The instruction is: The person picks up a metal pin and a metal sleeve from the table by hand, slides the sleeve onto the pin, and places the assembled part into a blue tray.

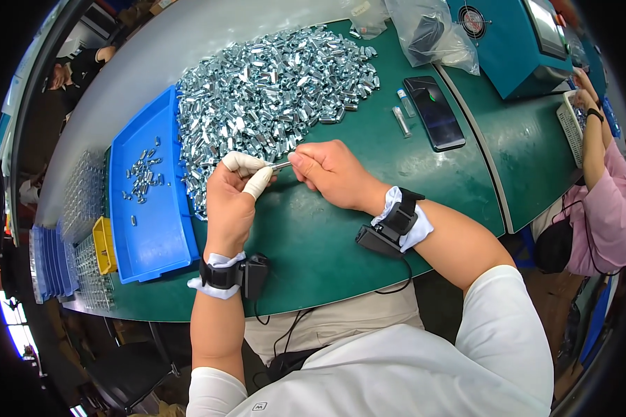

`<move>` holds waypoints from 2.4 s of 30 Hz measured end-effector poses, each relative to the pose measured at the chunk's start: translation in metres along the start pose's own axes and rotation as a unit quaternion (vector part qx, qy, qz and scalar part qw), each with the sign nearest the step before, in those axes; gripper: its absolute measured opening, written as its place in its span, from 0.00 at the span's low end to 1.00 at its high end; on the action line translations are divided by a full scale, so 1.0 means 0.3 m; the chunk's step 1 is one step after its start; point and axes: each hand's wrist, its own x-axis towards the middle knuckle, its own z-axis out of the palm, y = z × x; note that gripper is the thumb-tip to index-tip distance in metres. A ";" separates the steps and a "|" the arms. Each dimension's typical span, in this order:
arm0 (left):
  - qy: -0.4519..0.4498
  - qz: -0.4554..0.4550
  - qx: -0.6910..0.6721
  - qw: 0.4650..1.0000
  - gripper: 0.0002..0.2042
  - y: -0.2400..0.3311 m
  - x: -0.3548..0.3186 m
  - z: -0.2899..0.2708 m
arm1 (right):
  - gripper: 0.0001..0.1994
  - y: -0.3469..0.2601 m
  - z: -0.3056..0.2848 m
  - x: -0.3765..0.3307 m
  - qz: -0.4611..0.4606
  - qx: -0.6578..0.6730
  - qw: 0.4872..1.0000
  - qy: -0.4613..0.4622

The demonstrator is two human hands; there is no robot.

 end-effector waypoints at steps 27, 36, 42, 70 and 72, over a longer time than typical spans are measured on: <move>0.262 0.121 -0.147 0.946 0.05 -0.012 0.081 -0.125 | 0.20 0.019 -0.008 0.013 0.022 0.131 0.988 0.079; 0.226 0.041 0.209 0.951 0.11 0.017 0.073 -0.180 | 0.20 0.019 0.005 0.004 0.030 0.081 0.995 0.045; 0.186 0.114 0.466 0.858 0.09 -0.056 0.101 -0.227 | 0.20 0.011 -0.002 -0.001 0.026 0.054 0.997 0.039; 0.017 0.113 -0.075 0.991 0.03 -0.021 0.012 0.013 | 0.16 0.102 -0.048 0.007 0.008 0.082 0.995 0.056; 0.047 0.105 -0.099 0.988 0.02 -0.027 0.007 0.006 | 0.15 0.117 -0.070 0.014 -0.004 0.102 0.993 0.058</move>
